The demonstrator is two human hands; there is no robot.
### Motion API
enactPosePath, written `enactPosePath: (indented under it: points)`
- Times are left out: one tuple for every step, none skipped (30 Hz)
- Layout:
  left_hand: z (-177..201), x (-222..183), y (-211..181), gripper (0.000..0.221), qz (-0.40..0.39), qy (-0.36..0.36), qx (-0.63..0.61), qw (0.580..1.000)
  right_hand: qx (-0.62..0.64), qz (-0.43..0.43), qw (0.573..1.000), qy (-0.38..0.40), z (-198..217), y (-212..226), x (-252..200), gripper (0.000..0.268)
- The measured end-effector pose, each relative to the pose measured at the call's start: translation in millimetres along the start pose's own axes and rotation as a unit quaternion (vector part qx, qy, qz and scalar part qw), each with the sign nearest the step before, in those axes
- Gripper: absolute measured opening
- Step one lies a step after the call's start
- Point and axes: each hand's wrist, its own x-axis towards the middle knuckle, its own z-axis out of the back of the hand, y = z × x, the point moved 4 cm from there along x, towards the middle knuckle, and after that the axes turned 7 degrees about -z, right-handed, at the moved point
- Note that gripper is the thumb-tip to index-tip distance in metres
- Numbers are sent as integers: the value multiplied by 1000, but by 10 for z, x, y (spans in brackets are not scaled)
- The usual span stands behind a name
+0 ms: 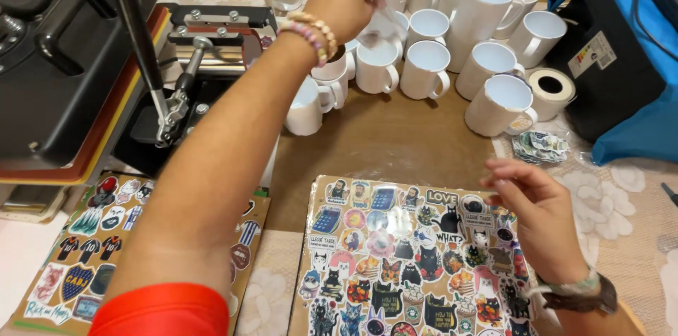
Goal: Picking up loose stickers and placing them into a small plastic bag
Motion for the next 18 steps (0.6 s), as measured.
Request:
enactPosePath:
  points:
    - [-54, 83, 64, 61, -11, 18, 79, 997, -8, -17, 1000, -9, 85, -30, -31, 11]
    - [-143, 128, 170, 61, -12, 18, 77, 997, -9, -18, 1000, -11, 157, -70, -43, 11]
    - [-250, 158, 280, 65, -10, 39, 104, 994, 2, -21, 1000, -18, 239, -112, -56, 9]
    - [-357, 184, 391, 68, -8, 60, 131, 990, 12, -24, 999, -25, 319, -155, -70, 8]
    - [-420, 182, 437, 68, -7, 59, 130, 990, 10, -25, 999, -24, 363, -167, -89, 8]
    - [-486, 177, 493, 69, 8, 66, 118, 991, 4, -26, 999, -39, 418, -176, -109, 7]
    - [-534, 170, 552, 70, 22, 72, 109, 991, -1, -25, 998, -53, 459, -190, -123, 6]
    - [-572, 163, 591, 70, 24, 72, 110, 991, -1, -25, 998, -52, 494, -202, -116, 6]
    - [-640, 155, 643, 69, 48, 90, 114, 988, 5, -19, 999, -51, 531, -216, -131, 5]
    - [-710, 146, 693, 68, 72, 108, 117, 985, 11, -13, 999, -50, 570, -230, -145, 4]
    - [-735, 152, 736, 68, 71, 110, 116, 985, 12, -14, 998, -52, 597, -255, -138, 4]
    - [-768, 154, 787, 61, 75, 129, 147, 978, 12, -22, 998, -55, 625, -285, -130, 4]
    - [-806, 152, 837, 54, 78, 149, 176, 970, 13, -31, 998, -59, 651, -317, -132, 4]
    - [-822, 201, 851, 54, 77, 152, 175, 970, 13, -33, 997, -61, 663, -330, -130, 4]
    - [-837, 220, 898, 44, 104, 185, 220, 952, 14, -35, 998, -54, 668, -340, -120, 5]
    - [-845, 235, 946, 36, 130, 217, 265, 930, 14, -37, 998, -46, 669, -348, -112, 6]
    - [-846, 285, 911, 36, 129, 218, 265, 930, 14, -37, 998, -47, 661, -332, -108, 6]
    - [-862, 318, 893, 20, 146, 252, 264, 919, 9, -42, 998, -44, 650, -317, -105, 6]
